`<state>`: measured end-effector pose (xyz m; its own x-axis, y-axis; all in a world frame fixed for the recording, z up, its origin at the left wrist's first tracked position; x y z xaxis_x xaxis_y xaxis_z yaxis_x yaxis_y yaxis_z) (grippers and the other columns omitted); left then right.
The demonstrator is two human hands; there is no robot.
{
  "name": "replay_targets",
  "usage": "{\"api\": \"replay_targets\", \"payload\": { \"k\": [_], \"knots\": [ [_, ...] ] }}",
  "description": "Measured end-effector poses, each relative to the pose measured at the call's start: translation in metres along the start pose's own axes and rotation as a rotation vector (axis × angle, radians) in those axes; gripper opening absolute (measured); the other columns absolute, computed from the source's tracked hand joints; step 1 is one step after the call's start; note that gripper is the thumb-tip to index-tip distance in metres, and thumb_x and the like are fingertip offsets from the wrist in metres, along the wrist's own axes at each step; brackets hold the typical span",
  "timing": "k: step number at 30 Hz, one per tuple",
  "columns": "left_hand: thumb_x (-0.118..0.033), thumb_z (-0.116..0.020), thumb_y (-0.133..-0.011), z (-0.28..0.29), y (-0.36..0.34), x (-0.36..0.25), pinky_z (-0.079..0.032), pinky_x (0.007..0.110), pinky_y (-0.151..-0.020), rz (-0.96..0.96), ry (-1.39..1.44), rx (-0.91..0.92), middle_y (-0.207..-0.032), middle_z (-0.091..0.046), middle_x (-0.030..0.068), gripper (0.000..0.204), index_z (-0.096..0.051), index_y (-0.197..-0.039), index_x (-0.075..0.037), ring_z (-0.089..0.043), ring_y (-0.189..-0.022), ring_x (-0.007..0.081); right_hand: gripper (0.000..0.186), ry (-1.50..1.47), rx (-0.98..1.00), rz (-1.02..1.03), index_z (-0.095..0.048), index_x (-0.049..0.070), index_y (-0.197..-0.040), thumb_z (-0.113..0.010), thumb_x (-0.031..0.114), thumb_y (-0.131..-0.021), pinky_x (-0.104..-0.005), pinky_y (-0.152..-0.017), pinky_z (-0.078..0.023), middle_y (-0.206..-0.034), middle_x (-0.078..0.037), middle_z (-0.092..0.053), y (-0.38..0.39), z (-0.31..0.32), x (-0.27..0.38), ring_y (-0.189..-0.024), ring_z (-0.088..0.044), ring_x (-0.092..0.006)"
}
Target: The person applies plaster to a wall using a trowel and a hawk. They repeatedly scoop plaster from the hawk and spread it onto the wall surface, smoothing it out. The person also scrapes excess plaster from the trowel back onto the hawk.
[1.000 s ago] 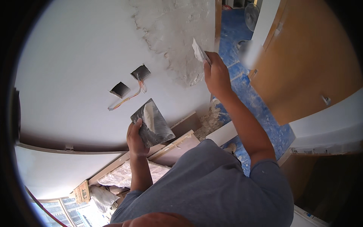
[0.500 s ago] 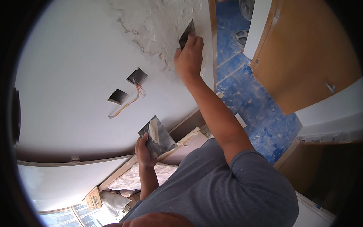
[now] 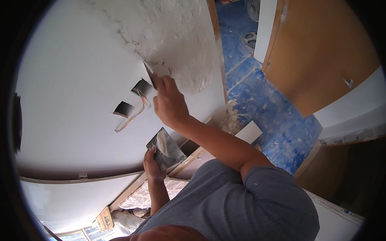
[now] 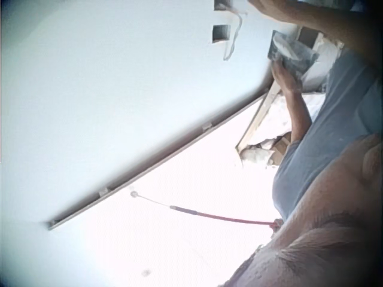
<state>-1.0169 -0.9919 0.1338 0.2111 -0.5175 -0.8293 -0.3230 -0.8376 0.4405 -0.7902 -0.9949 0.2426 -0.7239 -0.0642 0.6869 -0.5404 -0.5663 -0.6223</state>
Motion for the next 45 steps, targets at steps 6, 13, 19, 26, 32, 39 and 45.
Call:
{"api": "replay_targets", "payload": {
  "k": [6, 13, 19, 26, 32, 39, 45],
  "knots": [
    [-0.018, -0.058, -0.098, -0.008, -0.001, 0.006, -0.058, 0.037, -0.077, 0.001, 0.102, 0.069, -0.097, -0.065, 0.0108, 0.018, -0.059, -0.103, -0.001, -0.069, -0.087, 0.0217, 0.033, -0.096, -0.258, -0.082, -0.056, -0.005, -0.12, -0.054, 0.002, -0.088, -0.046, -0.074, -0.053, -0.108, -0.018, -0.064, -0.035, 0.099, -0.059, -0.079, -0.067, -0.0349],
    [-0.02, -0.052, -0.101, -0.058, 0.01, 0.0, -0.058, 0.037, -0.081, 0.003, 0.327, 0.17, -0.103, -0.067, 0.0126, 0.025, -0.059, -0.111, 0.001, -0.069, -0.092, 0.0226, 0.035, -0.768, -0.066, -0.656, -0.056, 0.007, -0.129, -0.056, 0.012, -0.094, -0.0218, -0.042, -0.036, -0.114, -0.002, -0.063, 0.022, 0.124, -0.076, -0.069, -0.056, -0.0061],
    [-0.026, -0.05, -0.101, -0.111, 0.019, 0.001, -0.054, 0.042, -0.097, -0.042, 0.478, 0.239, -0.117, -0.068, 0.0128, 0.038, -0.057, -0.128, 0.001, -0.067, -0.108, 0.0258, 0.055, -0.368, 0.037, 0.246, -0.047, 0.0, -0.143, -0.056, -0.004, -0.089, -0.0318, -0.085, -0.051, -0.118, -0.018, -0.066, 0.092, 0.125, -0.005, -0.1, -0.066, -0.0199],
    [-0.024, -0.051, -0.101, -0.122, 0.024, -0.02, -0.054, 0.043, -0.095, -0.023, 0.347, 0.387, -0.117, -0.067, 0.0135, 0.037, -0.056, -0.128, 0.002, -0.067, -0.107, 0.0263, 0.056, 0.187, 0.619, -0.01, -0.048, 0.0, -0.143, -0.054, 0.0, -0.088, -0.038, -0.09, -0.054, -0.121, -0.017, -0.066, 0.093, 0.125, -0.066, -0.104, -0.068, -0.0266],
    [0.003, -0.049, -0.095, -0.113, 0.041, -0.028, -0.053, 0.044, -0.099, -0.525, -0.146, 0.654, -0.129, -0.062, 0.0227, 0.043, -0.047, -0.138, 0.007, -0.064, -0.118, 0.0341, 0.044, -1.018, 0.285, -1.297, -0.053, 0.0, -0.134, -0.055, 0.013, -0.092, -0.0384, -0.086, -0.059, -0.119, -0.015, -0.068, 0.15, 0.152, -0.12, -0.102, -0.071, -0.0262],
    [0.011, -0.068, -0.072, -0.113, 0.043, 0.006, -0.032, 0.053, -0.12, -1.279, -0.874, 0.853, -0.148, -0.05, 0.0237, 0.08, -0.044, -0.148, -0.001, -0.043, -0.142, 0.0434, 0.043, -1.768, 0.495, -1.326, -0.051, -0.003, -0.134, -0.054, 0.009, -0.092, -0.0398, -0.092, -0.059, -0.12, -0.016, -0.068, 0.155, 0.097, -0.054, -0.105, -0.071, -0.0272],
    [0.013, -0.066, -0.07, -0.083, 0.016, 0.007, -0.036, 0.05, -0.119, -1.208, -1.126, 0.816, -0.146, -0.053, 0.0205, 0.076, -0.05, -0.143, -0.002, -0.045, -0.14, 0.0388, 0.043, -1.569, 0.381, -1.306, -0.055, 0.0, -0.132, -0.057, 0.01, -0.091, -0.042, -0.096, -0.058, -0.12, -0.015, -0.068, 0.145, 0.103, -0.089, -0.108, -0.07, -0.0275]
  ]
}}
Point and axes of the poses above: each hand's wrist, its own y-axis away from the middle knuckle, its own z-axis out of the back of the hand, x = y × z, the point moved 5 cm from there along -y, towards the middle knuckle
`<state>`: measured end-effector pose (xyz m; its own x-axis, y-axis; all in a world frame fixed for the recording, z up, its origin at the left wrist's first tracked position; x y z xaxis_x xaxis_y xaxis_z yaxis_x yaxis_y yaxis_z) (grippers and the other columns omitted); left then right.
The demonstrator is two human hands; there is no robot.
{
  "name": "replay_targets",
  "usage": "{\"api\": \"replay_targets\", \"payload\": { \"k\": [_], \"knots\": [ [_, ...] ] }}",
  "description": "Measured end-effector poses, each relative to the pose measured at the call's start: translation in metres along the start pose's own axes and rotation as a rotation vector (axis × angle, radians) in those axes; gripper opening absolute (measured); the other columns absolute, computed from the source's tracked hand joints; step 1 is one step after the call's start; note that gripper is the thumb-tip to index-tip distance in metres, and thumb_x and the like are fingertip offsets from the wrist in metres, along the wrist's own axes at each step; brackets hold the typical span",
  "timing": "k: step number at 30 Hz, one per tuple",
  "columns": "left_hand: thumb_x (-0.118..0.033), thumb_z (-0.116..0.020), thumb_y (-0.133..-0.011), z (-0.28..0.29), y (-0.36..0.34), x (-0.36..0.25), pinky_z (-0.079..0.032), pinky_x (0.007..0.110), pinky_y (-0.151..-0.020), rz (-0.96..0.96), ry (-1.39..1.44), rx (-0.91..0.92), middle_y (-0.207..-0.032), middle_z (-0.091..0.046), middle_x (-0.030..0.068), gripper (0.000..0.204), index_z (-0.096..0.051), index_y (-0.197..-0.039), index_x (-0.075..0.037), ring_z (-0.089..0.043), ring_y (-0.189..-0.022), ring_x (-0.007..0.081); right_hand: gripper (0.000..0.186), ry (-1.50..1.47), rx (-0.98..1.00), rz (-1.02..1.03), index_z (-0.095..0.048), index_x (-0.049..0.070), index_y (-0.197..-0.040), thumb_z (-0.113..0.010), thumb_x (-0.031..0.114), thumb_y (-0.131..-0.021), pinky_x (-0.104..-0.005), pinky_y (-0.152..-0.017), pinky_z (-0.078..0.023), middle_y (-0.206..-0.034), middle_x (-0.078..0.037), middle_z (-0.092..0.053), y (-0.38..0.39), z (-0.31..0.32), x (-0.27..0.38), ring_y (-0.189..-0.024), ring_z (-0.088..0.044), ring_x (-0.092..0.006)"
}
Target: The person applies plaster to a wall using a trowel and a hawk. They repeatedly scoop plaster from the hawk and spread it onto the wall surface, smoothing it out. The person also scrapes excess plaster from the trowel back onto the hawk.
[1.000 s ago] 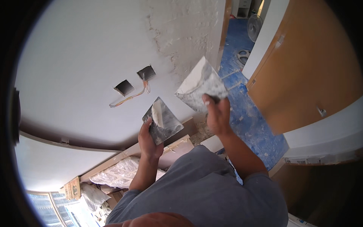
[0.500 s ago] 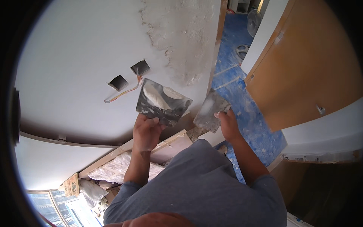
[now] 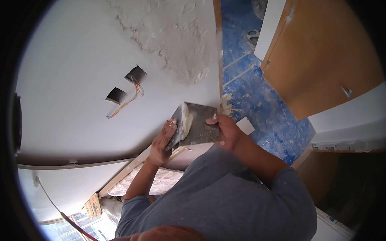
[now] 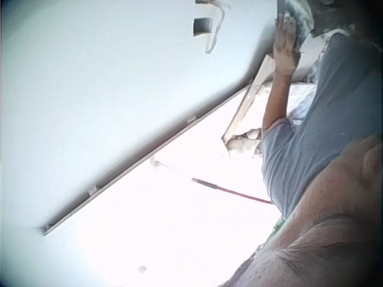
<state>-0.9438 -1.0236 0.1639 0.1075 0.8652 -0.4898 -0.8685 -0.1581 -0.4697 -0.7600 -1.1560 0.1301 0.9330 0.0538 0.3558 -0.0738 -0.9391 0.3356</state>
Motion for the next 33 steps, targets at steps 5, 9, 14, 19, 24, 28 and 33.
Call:
{"api": "replay_targets", "payload": {
  "k": [5, 9, 14, 19, 24, 28, 33],
  "knots": [
    [0.017, -0.044, -0.079, -0.006, 0.037, 0.024, -0.043, 0.045, -0.113, 0.416, 0.015, -0.096, -0.144, -0.054, 0.0216, 0.07, -0.049, -0.146, -0.003, -0.05, -0.135, 0.0393, 0.033, 0.823, -0.332, 0.547, -0.06, 0.0, -0.125, -0.055, 0.01, -0.094, -0.0403, -0.08, -0.056, -0.113, -0.015, -0.07, -0.049, 0.022, 0.073, -0.097, -0.072, -0.0263],
    [0.009, -0.041, -0.094, -0.027, 0.054, 0.024, -0.05, 0.042, -0.102, 0.698, 0.115, -0.173, -0.138, -0.059, 0.0235, 0.054, -0.048, -0.147, -0.003, -0.059, -0.126, 0.0393, 0.032, 1.55, -0.718, 1.097, -0.06, -0.004, -0.125, -0.052, 0.006, -0.096, -0.045, -0.081, -0.053, -0.113, -0.022, -0.068, -0.092, 0.004, 0.108, -0.098, -0.069, -0.0347],
    [0.004, -0.042, -0.098, -0.044, 0.068, 0.02, -0.054, 0.043, -0.091, 0.863, 0.126, -0.124, -0.134, -0.061, 0.026, 0.05, -0.047, -0.147, -0.004, -0.066, -0.114, 0.0407, 0.048, 1.632, -0.893, 1.325, -0.051, -0.003, -0.14, -0.053, 0.001, -0.092, -0.045, -0.095, -0.052, -0.125, -0.02, -0.062, -0.134, -0.005, 0.115, -0.113, -0.06, -0.0367],
    [0.004, -0.043, -0.098, -0.039, 0.081, 0.024, -0.054, 0.042, -0.079, 0.86, 0.085, -0.137, -0.118, -0.067, 0.0291, 0.051, -0.047, -0.147, -0.005, -0.07, -0.093, 0.0434, 0.052, 1.633, -0.936, 1.358, -0.049, -0.004, -0.141, -0.058, 0.001, -0.09, -0.0454, -0.096, -0.052, -0.129, -0.021, -0.058, -0.159, -0.014, 0.122, -0.116, -0.058, -0.0371],
    [0.001, -0.045, -0.098, -0.039, 0.102, 0.033, -0.053, 0.043, -0.074, 0.935, 0.061, -0.158, -0.101, -0.068, 0.0306, 0.044, -0.05, -0.141, 0.0, -0.069, -0.082, 0.0423, 0.07, 1.583, -0.904, 1.328, -0.04, -0.005, -0.146, -0.068, 0.005, -0.083, -0.0453, -0.094, -0.052, -0.131, -0.022, -0.049, -0.179, -0.032, 0.092, -0.116, -0.055, -0.0398],
    [-0.003, -0.048, -0.097, -0.045, 0.126, 0.05, -0.052, 0.044, -0.072, 1.068, 0.058, -0.135, -0.089, -0.066, 0.03, 0.032, -0.056, -0.127, 0.004, -0.07, -0.08, 0.0379, 0.088, 1.532, -0.81, 1.371, -0.028, -0.005, -0.153, -0.074, 0.003, -0.078, -0.0452, -0.086, -0.052, -0.121, -0.023, -0.048, -0.189, -0.057, 0.04, -0.107, -0.055, -0.0403],
    [-0.005, -0.051, -0.097, -0.054, 0.129, 0.064, -0.056, 0.04, -0.083, 1.109, 0.602, -0.488, -0.102, -0.069, 0.0188, 0.024, -0.06, -0.118, 0.002, -0.071, -0.095, 0.0278, 0.086, 1.53, -0.592, 1.183, -0.032, 0.0, -0.153, -0.073, 0.002, -0.077, -0.0416, -0.082, -0.055, -0.12, -0.02, -0.048, -0.175, -0.082, -0.013, -0.105, -0.058, -0.0368]
  ]
}}
Point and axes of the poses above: each hand's wrist, its own y-axis away from the middle knuckle, its own z-axis out of the back of the hand, x = y × z, the point moved 5 cm from there along -y, towards the middle knuckle
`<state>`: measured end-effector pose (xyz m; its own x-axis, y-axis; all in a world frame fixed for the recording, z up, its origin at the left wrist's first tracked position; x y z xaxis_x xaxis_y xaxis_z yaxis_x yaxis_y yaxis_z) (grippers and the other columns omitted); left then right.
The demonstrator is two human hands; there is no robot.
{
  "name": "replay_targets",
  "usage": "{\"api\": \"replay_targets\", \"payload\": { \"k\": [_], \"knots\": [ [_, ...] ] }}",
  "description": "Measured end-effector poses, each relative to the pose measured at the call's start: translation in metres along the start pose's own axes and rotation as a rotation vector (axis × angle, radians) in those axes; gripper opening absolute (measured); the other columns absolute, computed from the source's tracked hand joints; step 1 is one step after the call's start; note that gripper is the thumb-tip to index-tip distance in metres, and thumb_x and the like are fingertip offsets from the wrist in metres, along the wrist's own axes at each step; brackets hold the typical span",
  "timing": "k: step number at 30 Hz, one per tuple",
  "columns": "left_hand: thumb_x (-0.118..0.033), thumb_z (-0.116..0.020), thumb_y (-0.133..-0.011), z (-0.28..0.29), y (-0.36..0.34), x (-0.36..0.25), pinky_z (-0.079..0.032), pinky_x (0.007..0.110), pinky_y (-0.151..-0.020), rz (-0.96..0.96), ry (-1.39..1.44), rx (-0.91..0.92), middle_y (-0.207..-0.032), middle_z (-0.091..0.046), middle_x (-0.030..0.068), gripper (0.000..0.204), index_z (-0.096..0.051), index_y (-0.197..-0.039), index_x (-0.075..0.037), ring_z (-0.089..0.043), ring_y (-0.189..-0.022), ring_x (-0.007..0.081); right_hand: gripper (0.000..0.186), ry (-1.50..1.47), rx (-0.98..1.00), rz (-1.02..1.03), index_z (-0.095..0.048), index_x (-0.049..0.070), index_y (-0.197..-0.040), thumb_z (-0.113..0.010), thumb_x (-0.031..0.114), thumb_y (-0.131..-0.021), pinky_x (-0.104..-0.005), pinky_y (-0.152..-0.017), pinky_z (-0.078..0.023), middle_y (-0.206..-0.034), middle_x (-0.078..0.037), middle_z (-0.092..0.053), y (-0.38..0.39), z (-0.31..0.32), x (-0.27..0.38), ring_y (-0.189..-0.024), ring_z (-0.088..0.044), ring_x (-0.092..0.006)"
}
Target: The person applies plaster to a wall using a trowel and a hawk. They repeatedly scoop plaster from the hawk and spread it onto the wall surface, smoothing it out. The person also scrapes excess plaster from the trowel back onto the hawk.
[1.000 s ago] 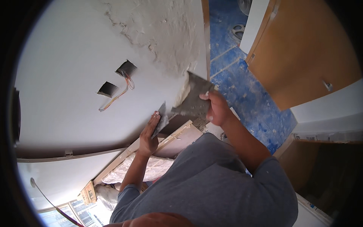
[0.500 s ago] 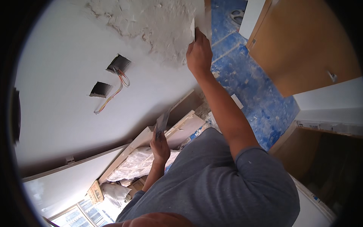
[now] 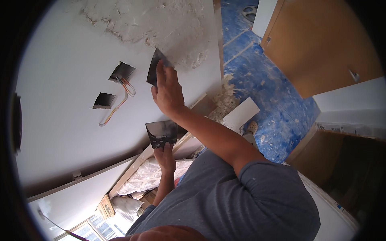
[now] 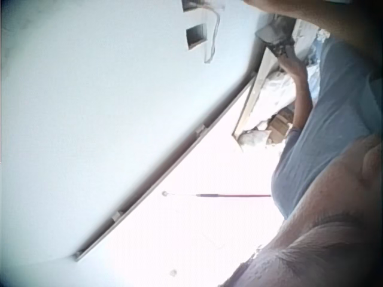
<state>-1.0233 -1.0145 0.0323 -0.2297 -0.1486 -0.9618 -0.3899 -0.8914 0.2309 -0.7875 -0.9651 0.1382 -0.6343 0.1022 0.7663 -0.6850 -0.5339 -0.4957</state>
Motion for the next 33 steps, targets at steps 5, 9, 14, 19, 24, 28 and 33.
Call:
{"api": "replay_targets", "payload": {
  "k": [5, 9, 14, 19, 24, 28, 33],
  "knots": [
    [-0.01, -0.055, -0.097, -0.021, -0.006, -0.034, -0.058, 0.036, -0.087, 0.229, 0.718, 0.016, -0.121, -0.064, 0.0106, 0.032, -0.052, -0.128, -0.004, -0.067, -0.107, 0.0235, 0.058, -0.19, 0.167, -0.012, -0.052, 0.0, -0.139, -0.061, 0.0, -0.082, -0.0392, -0.079, -0.056, -0.109, -0.015, -0.059, 0.018, 0.063, -0.003, -0.087, -0.064, -0.034],
    [-0.017, -0.055, -0.098, -0.039, -0.008, -0.062, -0.058, 0.034, -0.083, 0.365, 0.882, 0.258, -0.117, -0.069, 0.0083, 0.03, -0.059, -0.125, -0.004, -0.069, -0.106, 0.0178, 0.053, -0.381, 0.215, 0.194, -0.059, 0.004, -0.136, -0.057, -0.003, -0.083, -0.0376, -0.082, -0.056, -0.112, -0.014, -0.064, 0.051, 0.141, -0.002, -0.091, -0.068, -0.0323],
    [-0.019, -0.054, -0.098, -0.051, -0.016, -0.086, -0.058, 0.028, -0.059, 0.461, 1.012, 0.505, -0.105, -0.071, 0.0093, 0.029, -0.058, -0.122, -0.002, -0.072, -0.088, 0.0167, 0.071, -0.057, 0.535, 0.472, -0.054, 0.029, -0.145, -0.065, 0.002, -0.081, -0.0392, -0.084, -0.059, -0.125, -0.007, -0.061, 0.077, 0.155, 0.005, -0.106, -0.065, -0.0276],
    [-0.014, -0.052, -0.098, -0.045, -0.002, -0.137, -0.061, 0.04, -0.09, 0.261, 1.0, 0.401, -0.116, -0.068, 0.016, 0.035, -0.053, -0.129, 0.003, -0.072, -0.102, 0.0269, 0.083, 0.426, 0.635, 0.515, -0.045, 0.032, -0.152, -0.06, -0.003, -0.079, -0.0413, -0.089, -0.056, -0.13, -0.008, -0.059, 0.033, 0.16, -0.064, -0.111, -0.061, -0.0283],
    [-0.015, -0.054, -0.096, -0.057, -0.001, -0.109, -0.061, 0.04, -0.087, 0.386, 1.021, 0.517, -0.12, -0.067, 0.0154, 0.04, -0.052, -0.133, 0.002, -0.071, -0.104, 0.026, 0.078, 0.534, -0.288, 0.676, -0.054, 0.03, -0.146, -0.053, -0.011, -0.079, -0.0425, -0.092, -0.041, -0.136, -0.004, -0.059, -0.149, 0.214, -0.008, -0.115, -0.056, -0.0312],
    [-0.016, -0.056, -0.095, -0.062, 0.021, -0.101, -0.062, 0.034, -0.081, 0.416, 0.979, 0.494, -0.118, -0.069, 0.0125, 0.039, -0.054, -0.131, -0.001, -0.072, -0.101, 0.0236, 0.055, 0.433, -0.557, 0.793, -0.059, 0.015, -0.142, -0.056, -0.002, -0.09, -0.0518, -0.109, -0.033, -0.14, -0.013, -0.058, -0.236, 0.235, 0.088, -0.128, -0.051, -0.0345],
    [-0.018, -0.056, -0.095, -0.057, 0.035, -0.088, -0.062, 0.03, -0.072, 0.441, 0.972, 0.471, -0.114, -0.071, 0.0099, 0.037, -0.057, -0.129, -0.002, -0.073, -0.098, 0.0205, 0.049, 0.423, -0.58, 0.868, -0.063, 0.014, -0.137, -0.053, -0.001, -0.091, -0.0505, -0.105, -0.034, -0.136, -0.012, -0.06, -0.277, 0.236, 0.124, -0.126, -0.053, -0.0324]
  ]
}}
Point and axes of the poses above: each hand's wrist, its own y-axis away from the middle knuckle, its own z-axis out of the back of the hand, x = y × z, the point moved 5 cm from there along -y, towards the middle knuckle
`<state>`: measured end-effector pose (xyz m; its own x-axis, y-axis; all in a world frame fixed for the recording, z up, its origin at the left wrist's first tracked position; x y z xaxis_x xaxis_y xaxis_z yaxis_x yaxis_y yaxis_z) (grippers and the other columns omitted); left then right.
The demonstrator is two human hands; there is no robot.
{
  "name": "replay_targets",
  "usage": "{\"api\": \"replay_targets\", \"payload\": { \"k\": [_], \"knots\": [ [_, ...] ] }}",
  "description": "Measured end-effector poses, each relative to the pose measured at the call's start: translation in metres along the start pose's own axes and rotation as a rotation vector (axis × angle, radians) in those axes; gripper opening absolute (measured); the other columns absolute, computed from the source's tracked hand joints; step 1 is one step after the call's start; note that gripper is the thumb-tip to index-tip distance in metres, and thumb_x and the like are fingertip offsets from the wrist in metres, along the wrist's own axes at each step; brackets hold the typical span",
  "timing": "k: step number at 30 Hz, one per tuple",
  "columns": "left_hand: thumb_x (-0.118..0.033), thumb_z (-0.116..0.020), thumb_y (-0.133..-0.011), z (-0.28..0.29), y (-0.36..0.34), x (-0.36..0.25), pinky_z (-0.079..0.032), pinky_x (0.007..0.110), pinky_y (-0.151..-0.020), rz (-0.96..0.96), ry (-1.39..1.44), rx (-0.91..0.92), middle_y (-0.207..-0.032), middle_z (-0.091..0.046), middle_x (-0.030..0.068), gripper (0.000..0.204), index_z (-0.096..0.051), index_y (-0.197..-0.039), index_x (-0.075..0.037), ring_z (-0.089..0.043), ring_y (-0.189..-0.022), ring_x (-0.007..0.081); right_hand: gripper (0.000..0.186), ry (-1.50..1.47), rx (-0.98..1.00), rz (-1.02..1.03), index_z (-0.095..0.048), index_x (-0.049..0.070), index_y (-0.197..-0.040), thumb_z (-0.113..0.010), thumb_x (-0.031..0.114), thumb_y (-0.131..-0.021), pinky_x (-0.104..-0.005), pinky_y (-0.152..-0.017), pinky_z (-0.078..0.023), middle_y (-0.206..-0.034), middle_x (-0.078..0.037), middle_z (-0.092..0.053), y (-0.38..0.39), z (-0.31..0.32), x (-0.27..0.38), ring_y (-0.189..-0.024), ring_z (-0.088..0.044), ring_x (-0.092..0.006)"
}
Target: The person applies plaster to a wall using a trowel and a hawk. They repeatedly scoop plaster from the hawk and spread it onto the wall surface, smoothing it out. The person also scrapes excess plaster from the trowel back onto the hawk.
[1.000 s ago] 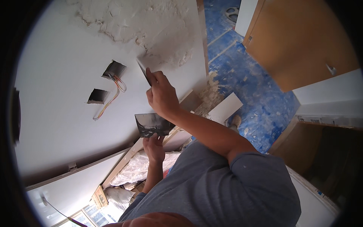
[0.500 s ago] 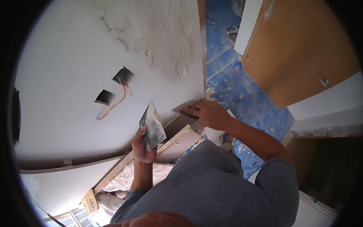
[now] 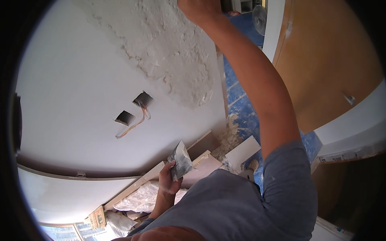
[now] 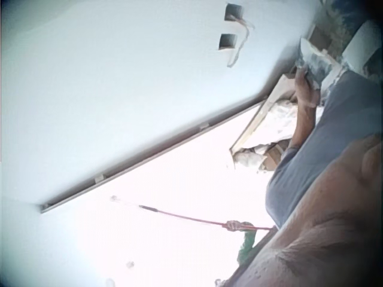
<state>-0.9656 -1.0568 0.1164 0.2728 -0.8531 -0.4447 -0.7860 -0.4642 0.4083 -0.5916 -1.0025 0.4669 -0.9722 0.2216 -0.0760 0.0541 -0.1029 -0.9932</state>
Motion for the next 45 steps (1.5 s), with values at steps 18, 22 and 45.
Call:
{"api": "replay_targets", "payload": {
  "k": [18, 22, 45],
  "knots": [
    [-0.019, -0.055, -0.096, 0.017, -0.016, -0.004, -0.058, 0.037, -0.084, 0.02, -0.072, -0.159, -0.111, -0.071, 0.0112, 0.036, -0.058, -0.127, -0.001, -0.072, -0.097, 0.0238, 0.074, -0.043, 0.436, -0.28, -0.055, 0.03, -0.144, -0.064, -0.008, -0.081, -0.045, -0.09, -0.029, -0.143, 0.004, -0.055, 0.276, -0.018, 0.017, -0.122, -0.052, -0.0187],
    [-0.018, -0.055, -0.096, 0.019, -0.017, -0.002, -0.057, 0.038, -0.089, -0.002, -0.09, -0.23, -0.117, -0.069, 0.0125, 0.039, -0.055, -0.131, -0.001, -0.07, -0.105, 0.0242, 0.075, -0.061, 0.517, -0.323, -0.055, 0.029, -0.144, -0.064, -0.008, -0.08, -0.0452, -0.091, -0.029, -0.144, 0.003, -0.055, 0.33, -0.016, 0.021, -0.123, -0.052, -0.0192],
    [-0.02, -0.052, -0.102, -0.016, -0.1, 0.008, -0.055, 0.028, -0.058, 0.06, -0.066, -0.002, -0.11, -0.07, 0.0055, 0.03, -0.055, -0.128, -0.006, -0.071, -0.087, 0.0144, 0.063, -0.877, 0.584, -0.684, -0.052, 0.013, -0.147, -0.061, -0.002, -0.086, -0.0429, -0.092, -0.052, -0.13, -0.016, -0.063, 0.331, 0.145, 0.133, -0.108, -0.065, -0.0326]
  ]
}}
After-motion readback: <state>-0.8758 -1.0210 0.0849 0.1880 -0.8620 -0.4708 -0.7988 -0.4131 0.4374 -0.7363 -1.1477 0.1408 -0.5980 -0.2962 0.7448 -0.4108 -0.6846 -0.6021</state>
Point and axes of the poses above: each hand's wrist, its own y-axis away from the middle knuckle, its own z-axis out of the back of the hand, x = y × z, the point moved 5 cm from there along -y, towards the middle knuckle
